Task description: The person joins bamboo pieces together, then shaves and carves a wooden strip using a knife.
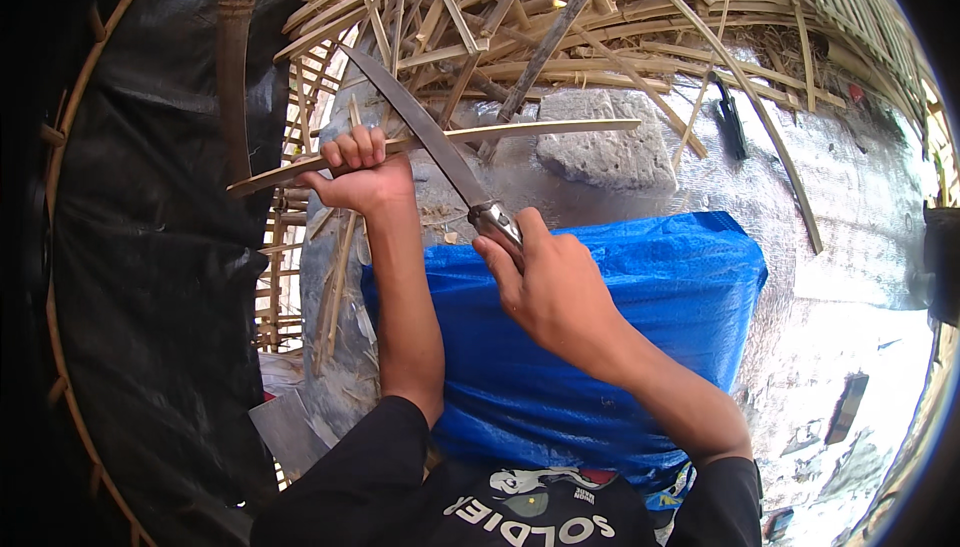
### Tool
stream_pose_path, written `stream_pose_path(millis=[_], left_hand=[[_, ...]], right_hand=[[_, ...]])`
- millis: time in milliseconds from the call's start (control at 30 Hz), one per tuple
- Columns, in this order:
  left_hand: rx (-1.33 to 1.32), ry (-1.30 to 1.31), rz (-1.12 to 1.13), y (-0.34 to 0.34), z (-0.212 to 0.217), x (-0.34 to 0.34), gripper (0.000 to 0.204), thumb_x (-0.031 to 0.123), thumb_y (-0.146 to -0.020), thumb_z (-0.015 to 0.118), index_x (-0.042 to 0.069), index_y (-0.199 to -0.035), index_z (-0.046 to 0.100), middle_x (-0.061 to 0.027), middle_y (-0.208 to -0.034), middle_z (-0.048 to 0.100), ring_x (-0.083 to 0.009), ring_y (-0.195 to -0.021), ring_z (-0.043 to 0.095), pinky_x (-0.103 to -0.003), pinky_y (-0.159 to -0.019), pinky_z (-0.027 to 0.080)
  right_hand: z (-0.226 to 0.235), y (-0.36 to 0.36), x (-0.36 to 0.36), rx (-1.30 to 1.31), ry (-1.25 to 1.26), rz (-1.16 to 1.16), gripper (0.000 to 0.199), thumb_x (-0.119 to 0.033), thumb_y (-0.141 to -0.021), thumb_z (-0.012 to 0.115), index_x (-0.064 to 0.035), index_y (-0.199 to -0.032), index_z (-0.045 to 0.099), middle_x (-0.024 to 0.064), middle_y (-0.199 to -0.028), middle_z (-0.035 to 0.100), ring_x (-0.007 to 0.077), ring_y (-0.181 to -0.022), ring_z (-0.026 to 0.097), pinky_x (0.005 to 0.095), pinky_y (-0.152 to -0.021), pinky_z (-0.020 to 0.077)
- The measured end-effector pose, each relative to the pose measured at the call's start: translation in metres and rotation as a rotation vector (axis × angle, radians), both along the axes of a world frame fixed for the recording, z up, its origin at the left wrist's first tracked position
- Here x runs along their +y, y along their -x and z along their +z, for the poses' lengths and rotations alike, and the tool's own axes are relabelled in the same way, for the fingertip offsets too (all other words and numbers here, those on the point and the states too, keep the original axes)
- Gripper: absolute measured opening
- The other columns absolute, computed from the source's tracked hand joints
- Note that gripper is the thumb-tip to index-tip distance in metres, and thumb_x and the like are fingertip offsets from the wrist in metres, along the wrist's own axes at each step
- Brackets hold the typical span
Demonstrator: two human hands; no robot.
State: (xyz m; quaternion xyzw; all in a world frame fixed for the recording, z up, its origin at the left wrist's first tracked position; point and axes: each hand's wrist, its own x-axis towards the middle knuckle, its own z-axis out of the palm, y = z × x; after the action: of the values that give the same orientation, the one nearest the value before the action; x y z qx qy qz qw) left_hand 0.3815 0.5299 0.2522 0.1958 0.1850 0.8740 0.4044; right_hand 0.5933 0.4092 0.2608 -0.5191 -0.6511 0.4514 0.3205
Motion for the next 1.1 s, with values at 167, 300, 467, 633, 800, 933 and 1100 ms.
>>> stream_pose_path(millis=[167, 300, 467, 633, 800, 933, 1100], left_hand=[[0.000, -0.104, 0.132, 0.040, 0.031, -0.012, 0.069, 0.074, -0.096, 0.024, 0.017, -0.060, 0.030, 0.0027, -0.051, 0.023, -0.0124, -0.049, 0.020, -0.028, -0.045, 0.017], [0.026, -0.016, 0.105, 0.044, 0.029, -0.011, 0.071, 0.078, -0.093, 0.025, 0.016, -0.061, 0.036, 0.0030, -0.052, 0.025, -0.0125, -0.050, 0.021, -0.027, -0.047, 0.019], [0.021, 0.008, 0.052, 0.059, 0.029, -0.015, 0.073, 0.080, -0.090, 0.028, 0.013, -0.064, 0.043, 0.0027, -0.055, 0.027, -0.0117, -0.052, 0.023, -0.027, -0.050, 0.022], [-0.042, -0.041, 0.039, 0.096, 0.036, -0.033, 0.073, 0.079, -0.091, 0.028, 0.012, -0.066, 0.045, 0.0020, -0.056, 0.027, -0.0121, -0.053, 0.024, -0.027, -0.051, 0.023], [-0.049, -0.165, -0.036, 0.111, 0.052, -0.045, 0.068, 0.074, -0.094, 0.031, 0.012, -0.071, 0.046, 0.0020, -0.059, 0.029, -0.0123, -0.057, 0.025, -0.027, -0.053, 0.025], [0.055, -0.199, -0.168, 0.108, 0.062, -0.062, 0.062, 0.069, -0.097, 0.032, 0.011, -0.077, 0.047, 0.0021, -0.062, 0.030, -0.0116, -0.058, 0.026, -0.027, -0.053, 0.027], [0.330, -0.060, -0.148, 0.080, 0.090, -0.086, 0.064, 0.068, -0.098, 0.032, 0.010, -0.075, 0.044, 0.0023, -0.056, 0.028, -0.0097, -0.050, 0.025, -0.026, -0.047, 0.025]], right_hand=[[-0.011, -0.027, 0.033, -0.137, -0.035, -0.195, 0.041, -0.033, -0.097, 0.061, 0.0061, -0.087, 0.056, 0.0311, -0.070, 0.061, 0.0513, -0.070, 0.060, 0.0537, -0.064, 0.0463], [-0.028, -0.048, 0.051, -0.188, 0.121, -0.272, 0.048, -0.040, -0.096, 0.059, 0.0078, -0.090, 0.063, 0.0272, -0.067, 0.061, 0.0436, -0.064, 0.061, 0.0480, -0.063, 0.0470], [-0.034, -0.043, 0.051, -0.119, 0.278, -0.297, 0.048, -0.044, -0.096, 0.061, 0.0016, -0.082, 0.059, 0.0131, -0.064, 0.057, 0.0261, -0.058, 0.054, 0.0394, -0.057, 0.0421], [-0.020, -0.049, 0.044, -0.662, 0.012, -0.340, 0.038, -0.034, -0.087, 0.072, 0.0024, -0.094, 0.064, 0.0248, -0.085, 0.067, 0.0435, -0.083, 0.064, 0.0497, -0.075, 0.0471], [-0.052, -0.070, 0.040, -0.686, -0.068, -0.344, 0.041, -0.026, -0.072, 0.086, -0.0011, -0.098, 0.066, 0.0191, -0.094, 0.069, 0.0385, -0.093, 0.065, 0.0459, -0.081, 0.0484], [-0.026, -0.048, 0.034, -0.574, -0.201, -0.439, 0.056, -0.033, -0.074, 0.085, -0.0050, -0.116, 0.061, 0.0147, -0.111, 0.065, 0.0309, -0.106, 0.060, 0.0434, -0.094, 0.0436], [0.012, -0.029, 0.019, -0.209, -0.717, -0.770, 0.063, -0.024, -0.083, 0.081, -0.0028, -0.134, 0.050, 0.0172, -0.127, 0.055, 0.0303, -0.113, 0.054, 0.0406, -0.086, 0.0470]])
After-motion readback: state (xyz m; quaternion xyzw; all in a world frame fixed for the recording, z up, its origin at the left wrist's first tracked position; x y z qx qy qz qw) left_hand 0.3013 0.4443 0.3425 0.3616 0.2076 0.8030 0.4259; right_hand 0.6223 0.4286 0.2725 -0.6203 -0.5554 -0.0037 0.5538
